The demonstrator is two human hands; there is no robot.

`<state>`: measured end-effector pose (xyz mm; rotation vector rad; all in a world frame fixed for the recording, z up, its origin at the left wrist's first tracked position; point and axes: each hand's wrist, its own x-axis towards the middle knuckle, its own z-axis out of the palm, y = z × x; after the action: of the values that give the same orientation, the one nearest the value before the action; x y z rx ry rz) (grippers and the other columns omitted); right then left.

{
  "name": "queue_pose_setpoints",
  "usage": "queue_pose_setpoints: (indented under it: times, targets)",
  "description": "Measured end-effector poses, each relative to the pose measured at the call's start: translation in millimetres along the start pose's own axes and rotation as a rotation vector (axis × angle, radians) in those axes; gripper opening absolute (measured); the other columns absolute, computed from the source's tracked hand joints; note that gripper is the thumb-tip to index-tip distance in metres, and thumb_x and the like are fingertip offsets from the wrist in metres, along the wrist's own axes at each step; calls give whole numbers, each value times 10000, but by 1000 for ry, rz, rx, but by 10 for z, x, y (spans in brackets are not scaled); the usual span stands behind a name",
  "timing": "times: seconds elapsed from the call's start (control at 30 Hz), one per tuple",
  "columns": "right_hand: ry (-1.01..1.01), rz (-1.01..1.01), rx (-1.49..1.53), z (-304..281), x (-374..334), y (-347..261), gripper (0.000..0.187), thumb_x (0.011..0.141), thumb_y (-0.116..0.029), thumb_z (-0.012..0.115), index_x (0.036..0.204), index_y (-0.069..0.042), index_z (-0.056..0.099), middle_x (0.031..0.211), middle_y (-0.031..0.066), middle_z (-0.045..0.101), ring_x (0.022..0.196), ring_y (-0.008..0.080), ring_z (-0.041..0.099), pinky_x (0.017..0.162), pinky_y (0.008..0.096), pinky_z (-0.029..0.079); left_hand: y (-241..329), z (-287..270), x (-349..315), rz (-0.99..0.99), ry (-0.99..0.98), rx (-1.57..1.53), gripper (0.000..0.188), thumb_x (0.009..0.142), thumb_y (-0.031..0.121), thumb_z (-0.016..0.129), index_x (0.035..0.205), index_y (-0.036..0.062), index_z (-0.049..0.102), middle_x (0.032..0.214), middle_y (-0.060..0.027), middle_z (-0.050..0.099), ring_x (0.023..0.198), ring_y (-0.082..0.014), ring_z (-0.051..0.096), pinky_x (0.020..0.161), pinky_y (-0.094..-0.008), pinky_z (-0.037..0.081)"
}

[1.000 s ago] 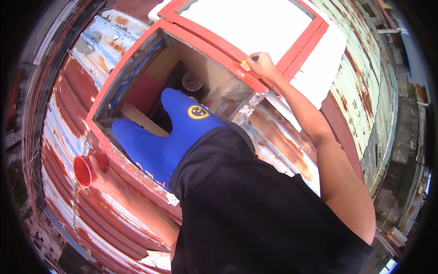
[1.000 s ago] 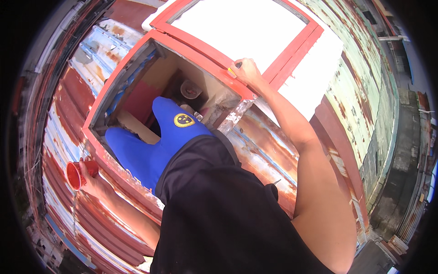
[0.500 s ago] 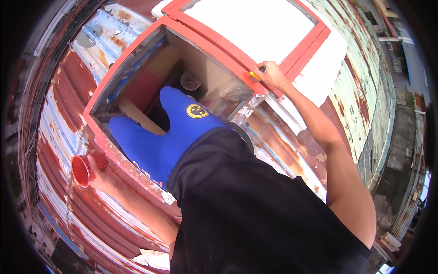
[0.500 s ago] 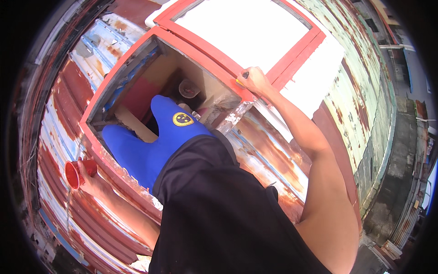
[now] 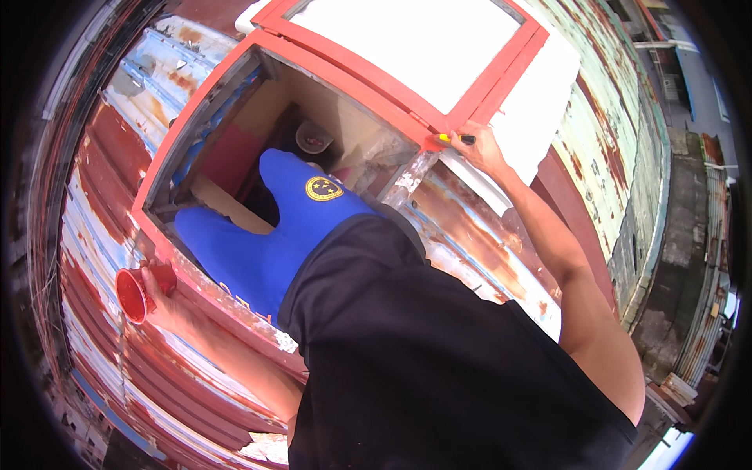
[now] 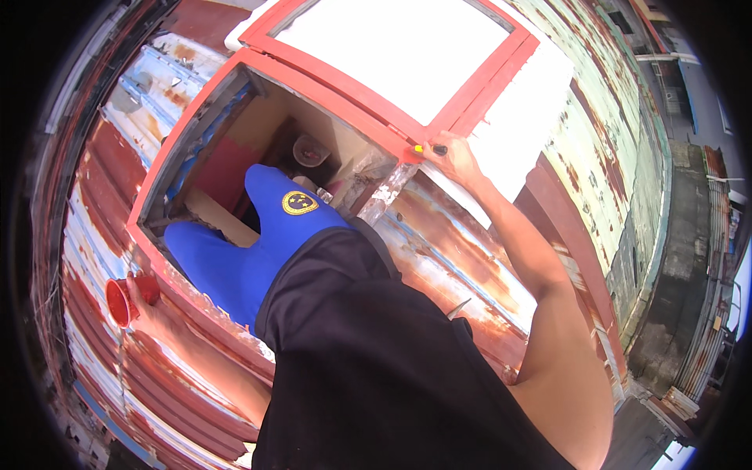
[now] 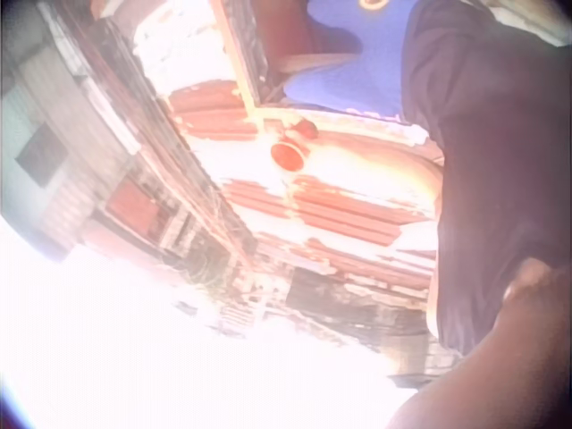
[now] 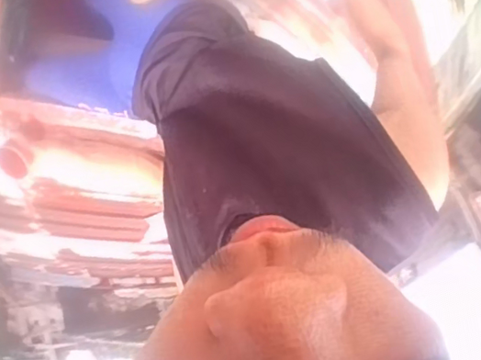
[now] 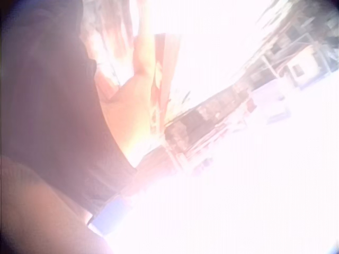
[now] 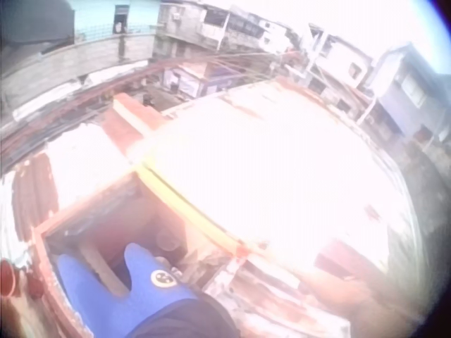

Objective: The person paints a red metal frame on a corrugated roof using a paintbrush and a small red cup of paint. They repeatedly dip the brush into the cup and apply paint to the frame around a roof opening.

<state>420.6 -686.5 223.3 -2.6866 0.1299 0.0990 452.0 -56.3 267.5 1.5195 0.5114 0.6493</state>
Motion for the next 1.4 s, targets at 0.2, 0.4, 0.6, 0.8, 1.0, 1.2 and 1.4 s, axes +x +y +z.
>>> queue_pose_setpoints:
  times: [0.2, 0.4, 0.6, 0.8, 1.0, 1.2, 1.4]
  targets:
    - [-194, -200, 10, -35, -524, 227, 159, 937, -126, 736, 995, 17, 777, 841, 141, 642, 761, 281, 631, 688, 403, 519, -12, -15, 58, 28, 2, 18, 412, 929, 125, 811, 1246, -43, 608, 1176, -175, 699, 1079, -276, 682, 871, -403, 612]
    - [-187, -62, 16, -295, -270, -62, 144, 932, -135, 722, 970, -4, 770, 874, 150, 662, 803, 323, 655, 718, 441, 532, 136, 84, -95, 31, 28, -6, 510, 958, 161, 793, 1335, -72, 541, 1214, -203, 652, 1062, -295, 657, 897, -406, 598]
    - [-61, -255, 61, 141, -44, -86, 128, 924, -123, 729, 980, -16, 773, 889, 139, 668, 793, 318, 660, 699, 443, 532, 70, 122, -54, 27, -24, -9, 558, 958, 169, 798, 1378, -59, 511, 1243, -210, 649, 1072, -296, 653, 902, -411, 592]
    - [-182, -215, -13, -115, -643, 240, 146, 912, -111, 748, 1022, -25, 790, 913, 117, 676, 762, 291, 657, 705, 406, 544, 111, 126, -74, 18, -13, 25, 555, 958, 170, 799, 1379, -57, 516, 1256, -204, 645, 1090, -292, 642, 905, -412, 589]
    - [3, -188, 47, -185, -422, 101, 139, 939, -140, 742, 995, -20, 783, 853, 123, 641, 717, 297, 623, 659, 425, 521, 608, 629, -407, -117, 72, -13, 573, 954, 166, 802, 1387, -65, 506, 1251, -201, 642, 1086, -300, 645, 902, -412, 596]
    - [-45, -179, 110, 191, 411, -114, 210, 941, -211, 747, 963, -6, 784, 796, 159, 640, 715, 318, 623, 665, 437, 508, 67, 14, -65, 6, -28, -32, 579, 953, 167, 803, 1389, -65, 501, 1275, -210, 638, 1105, -307, 644, 917, -424, 604]
    - [-186, -500, -149, 519, 1774, -76, 355, 930, -305, 683, 898, 39, 763, 781, 232, 682, 663, 341, 662, 676, 417, 549, 77, -40, -65, 8, 19, 10, 593, 952, 182, 808, 1404, -50, 501, 1296, -212, 633, 1150, -312, 633, 922, -426, 601]
